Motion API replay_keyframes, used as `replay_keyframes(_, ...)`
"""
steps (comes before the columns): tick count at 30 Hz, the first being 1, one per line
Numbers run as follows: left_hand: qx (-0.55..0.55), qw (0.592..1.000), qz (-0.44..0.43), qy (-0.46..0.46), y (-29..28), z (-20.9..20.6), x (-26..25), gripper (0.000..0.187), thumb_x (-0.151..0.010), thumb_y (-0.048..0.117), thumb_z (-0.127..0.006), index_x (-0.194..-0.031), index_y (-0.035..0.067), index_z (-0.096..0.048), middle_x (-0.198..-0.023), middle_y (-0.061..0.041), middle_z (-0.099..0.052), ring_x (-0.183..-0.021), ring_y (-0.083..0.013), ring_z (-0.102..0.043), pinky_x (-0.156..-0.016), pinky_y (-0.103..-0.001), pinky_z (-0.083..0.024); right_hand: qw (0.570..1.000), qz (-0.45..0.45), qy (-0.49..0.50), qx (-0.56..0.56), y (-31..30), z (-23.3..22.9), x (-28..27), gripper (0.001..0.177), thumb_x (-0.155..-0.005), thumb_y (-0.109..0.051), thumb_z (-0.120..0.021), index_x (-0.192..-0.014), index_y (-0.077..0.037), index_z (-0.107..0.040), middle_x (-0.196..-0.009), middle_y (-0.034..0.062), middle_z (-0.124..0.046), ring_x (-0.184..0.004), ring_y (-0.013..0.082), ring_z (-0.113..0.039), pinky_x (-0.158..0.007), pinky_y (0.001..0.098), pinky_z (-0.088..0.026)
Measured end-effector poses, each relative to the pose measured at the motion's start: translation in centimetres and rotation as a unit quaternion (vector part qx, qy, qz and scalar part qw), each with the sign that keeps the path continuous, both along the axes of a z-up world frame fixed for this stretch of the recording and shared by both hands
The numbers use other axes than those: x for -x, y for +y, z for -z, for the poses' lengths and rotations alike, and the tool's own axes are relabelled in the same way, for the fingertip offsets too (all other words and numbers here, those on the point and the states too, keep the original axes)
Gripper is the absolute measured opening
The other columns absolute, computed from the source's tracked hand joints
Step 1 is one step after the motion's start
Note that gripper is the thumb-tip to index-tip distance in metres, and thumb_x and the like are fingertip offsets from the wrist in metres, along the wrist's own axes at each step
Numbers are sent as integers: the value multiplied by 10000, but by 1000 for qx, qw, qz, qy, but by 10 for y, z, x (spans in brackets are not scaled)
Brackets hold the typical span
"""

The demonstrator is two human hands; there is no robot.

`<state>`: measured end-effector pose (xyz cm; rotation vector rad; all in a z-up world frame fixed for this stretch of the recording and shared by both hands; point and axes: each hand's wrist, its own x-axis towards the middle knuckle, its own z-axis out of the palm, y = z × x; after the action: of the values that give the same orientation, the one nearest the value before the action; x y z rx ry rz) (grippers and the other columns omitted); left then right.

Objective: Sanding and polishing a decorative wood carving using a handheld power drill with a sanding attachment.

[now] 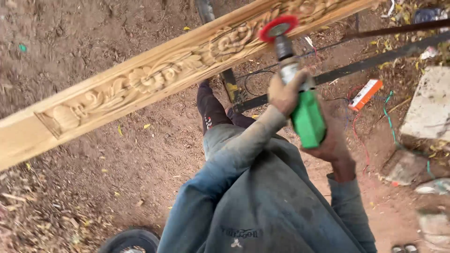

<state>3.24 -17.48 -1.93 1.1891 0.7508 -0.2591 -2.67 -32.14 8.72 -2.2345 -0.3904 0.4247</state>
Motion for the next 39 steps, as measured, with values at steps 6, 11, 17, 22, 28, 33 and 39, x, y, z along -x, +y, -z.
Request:
replay_keyframes(6,73,985,-99,-120,51,15,32,307,-917,232,-765,-1082,-14,-683,-951,-86,-720,-817,-162,-686,-750,-327,-579,985,-18,162,59,22,19,17,1352,-544,-314,-899,-1653,-117,-152,-1585,188,-468,-1316,370,-579,-1079,439,-472)
replay_keyframes(11,101,987,-68,-102,37,12,-9,356,-893,270,-779,-1079,0,-642,-945,-101,-715,-795,-171,-685,-719,-337,-577,998,-16,56,24,14,24,0,1341,-519,-298,-911,-1630,-96,-188,-1609,233,-407,-1393,413,-497,-1095,449,-449)
replay_keyframes(17,28,999,3,-33,-31,-5,-49,536,-831,426,-797,-1055,-36,-644,-942,-148,-728,-798,-196,-693,-728,-366,-572,999,15,-2,-45,-43,18,-31,1304,-561,-330,-906,-1641,-57,-229,-1625,214,-416,-1476,382,-457,-1187,456,-387)
replay_keyframes(22,-32,999,19,16,-47,-8,-58,673,-777,565,-804,-1030,-31,-620,-955,-163,-731,-858,-223,-703,-793,-397,-569,999,10,-35,7,-62,14,-52,1130,-693,-293,-845,-1665,-74,-312,-1659,178,-467,-1554,329,-478,-1303,426,-387)
replay_keyframes(28,-48,998,14,41,-26,-20,-80,701,-749,585,-794,-1037,-20,-588,-926,-175,-731,-821,-257,-721,-779,-406,-568,996,1,37,-79,-35,10,-66,1201,-590,-228,-846,-1654,-59,-316,-1642,159,-436,-1529,321,-432,-1269,421,-336)
replay_keyframes(33,9,999,19,29,-18,-28,-76,743,-763,615,-786,-1010,-61,-605,-907,-197,-736,-818,-299,-740,-775,-425,-589,995,37,73,-47,-28,5,-72,1146,-752,-343,-892,-1657,-26,-265,-1621,165,-461,-1447,254,-521,-1170,375,-483)
replay_keyframes(39,-34,998,16,48,-34,-42,-59,798,-749,630,-812,-1047,-74,-582,-953,-222,-707,-851,-328,-723,-811,-442,-571,989,3,110,-100,-51,-18,-68,1169,-722,-374,-887,-1678,-51,-297,-1623,133,-467,-1450,243,-516,-1184,404,-451)
